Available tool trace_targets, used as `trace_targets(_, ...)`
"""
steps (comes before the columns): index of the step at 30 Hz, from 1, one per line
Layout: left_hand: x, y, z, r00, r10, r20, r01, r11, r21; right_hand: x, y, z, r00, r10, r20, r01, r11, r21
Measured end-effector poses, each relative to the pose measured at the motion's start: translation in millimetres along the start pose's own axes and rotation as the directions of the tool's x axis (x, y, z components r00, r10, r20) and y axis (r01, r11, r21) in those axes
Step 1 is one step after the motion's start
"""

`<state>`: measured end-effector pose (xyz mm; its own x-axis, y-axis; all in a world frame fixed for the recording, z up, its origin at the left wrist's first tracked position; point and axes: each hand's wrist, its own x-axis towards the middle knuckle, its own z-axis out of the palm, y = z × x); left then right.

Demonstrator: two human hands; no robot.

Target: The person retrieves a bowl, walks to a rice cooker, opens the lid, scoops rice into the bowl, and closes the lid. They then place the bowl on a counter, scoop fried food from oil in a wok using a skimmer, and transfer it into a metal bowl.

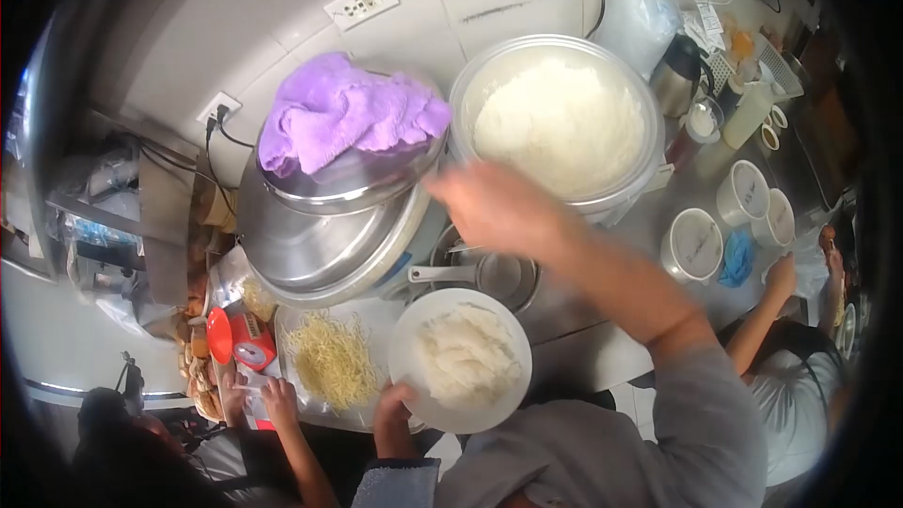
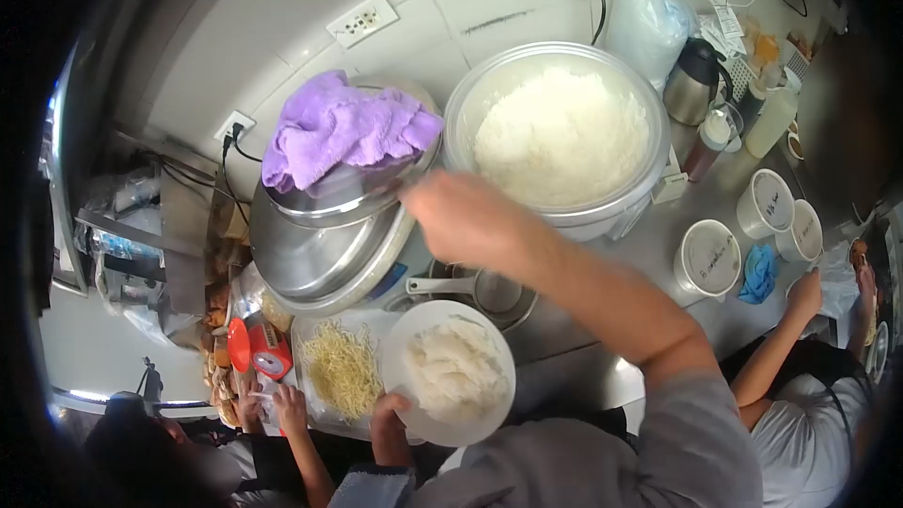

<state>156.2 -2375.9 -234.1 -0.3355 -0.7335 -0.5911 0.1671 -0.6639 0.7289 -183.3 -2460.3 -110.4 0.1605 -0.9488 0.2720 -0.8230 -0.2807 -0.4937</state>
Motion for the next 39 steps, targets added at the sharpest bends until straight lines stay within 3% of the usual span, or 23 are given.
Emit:
trace_targets(1, 7.6, -11.4, -19.1, 0.998, -0.021, 0.054, 0.022, 1.0, -0.016, 34.8, -4.0, -22.5, 0.996, 0.029, -0.08, -0.028, 0.999, 0.023)
trace_targets(3, 38.4, -39.4, -72.3, 0.981, -0.071, 0.18, 0.076, 0.997, -0.022, 119.8, 12.6, -12.0, 0.885, -0.169, -0.433, 0.154, 0.986, -0.069)
trace_targets(4, 26.9, -23.5, -33.4, 0.997, 0.001, 0.084, -0.006, 0.998, 0.058, 162.3, 20.1, -1.7, 0.78, -0.281, -0.559, 0.216, 0.959, -0.182)
trace_targets(5, 28.1, -24.1, -22.1, 0.995, 0.055, 0.087, -0.06, 0.997, 0.045, 176.2, 9.7, -11.9, 0.92, -0.074, -0.386, 0.073, 0.997, -0.016)
trace_targets(6, 28.5, -26.5, -17.7, 0.991, 0.103, 0.091, -0.106, 0.994, 0.034, 207.2, 9.4, -12.0, 0.997, 0.069, 0.03, -0.071, 0.994, 0.088)
trace_targets(7, 30.1, -26.2, -15.5, 0.987, 0.132, 0.09, -0.135, 0.99, 0.029, 225.9, 18.8, 12.3, 0.999, 0.009, -0.045, -0.009, 1.0, 0.0)
trace_targets(9, 33.4, -30.9, -10.6, 0.981, 0.178, 0.076, -0.179, 0.984, 0.014, 217.5, 16.0, 20.5, 0.956, 0.16, -0.245, -0.126, 0.981, 0.149)
trace_targets(12, 41.6, -45.9, -41.0, 0.984, 0.141, 0.109, -0.139, 0.99, -0.027, 227.1, 25.8, 22.1, 0.912, 0.229, -0.341, -0.138, 0.953, 0.27)
trace_targets(14, 39.6, -51.9, -65.5, 0.979, 0.156, 0.132, -0.159, 0.987, 0.018, 221.8, 22.1, -20.1, 0.922, 0.134, -0.362, -0.047, 0.97, 0.24)
trace_targets(17, 29.2, -48.0, -60.1, 0.968, 0.24, 0.078, -0.245, 0.967, 0.067, 192.7, 24.8, -100.9, 0.97, 0.036, -0.242, -0.028, 0.999, 0.036)
trace_targets(19, 15.7, -22.4, -4.0, 0.978, 0.209, -0.016, -0.21, 0.976, -0.059, 152.4, 48.3, -140.0, 0.967, -0.09, -0.238, 0.081, 0.996, -0.049)
trace_targets(21, 24.1, -25.4, -10.0, 0.985, 0.172, -0.005, -0.172, 0.984, -0.044, 99.5, 70.7, -163.1, 0.985, -0.006, -0.175, -0.012, 0.995, -0.102)
trace_targets(23, 32.0, -27.0, -9.8, 0.992, 0.125, 0.019, -0.125, 0.992, -0.006, 63.3, 110.3, -157.6, 0.99, 0.057, -0.129, -0.079, 0.983, -0.165)
trace_targets(25, 40.4, -22.3, 6.8, 0.996, 0.069, 0.056, -0.072, 0.996, 0.061, 43.5, 168.7, -127.8, 0.98, 0.073, -0.184, -0.112, 0.971, -0.212)
trace_targets(27, 43.5, -13.4, 31.7, 0.982, 0.008, 0.188, -0.019, 0.998, 0.059, 19.6, 162.1, -116.9, 0.957, 0.264, -0.122, -0.284, 0.939, -0.192)
trace_targets(31, 50.2, -19.7, 57.0, 0.959, -0.041, 0.281, 0.005, 0.992, 0.129, 12.5, 171.6, -89.1, 0.963, 0.25, -0.101, -0.265, 0.946, -0.187)
trace_targets(37, 57.2, -30.7, 91.5, 0.896, -0.139, 0.421, 0.099, 0.988, 0.116, -0.9, 180.5, -75.1, 0.961, 0.155, -0.228, -0.204, 0.956, -0.21)
trace_targets(39, 60.4, -37.2, 87.7, 0.95, -0.137, 0.28, 0.088, 0.98, 0.18, 11.6, 194.9, -67.3, 0.983, 0.099, -0.153, -0.144, 0.937, -0.319)
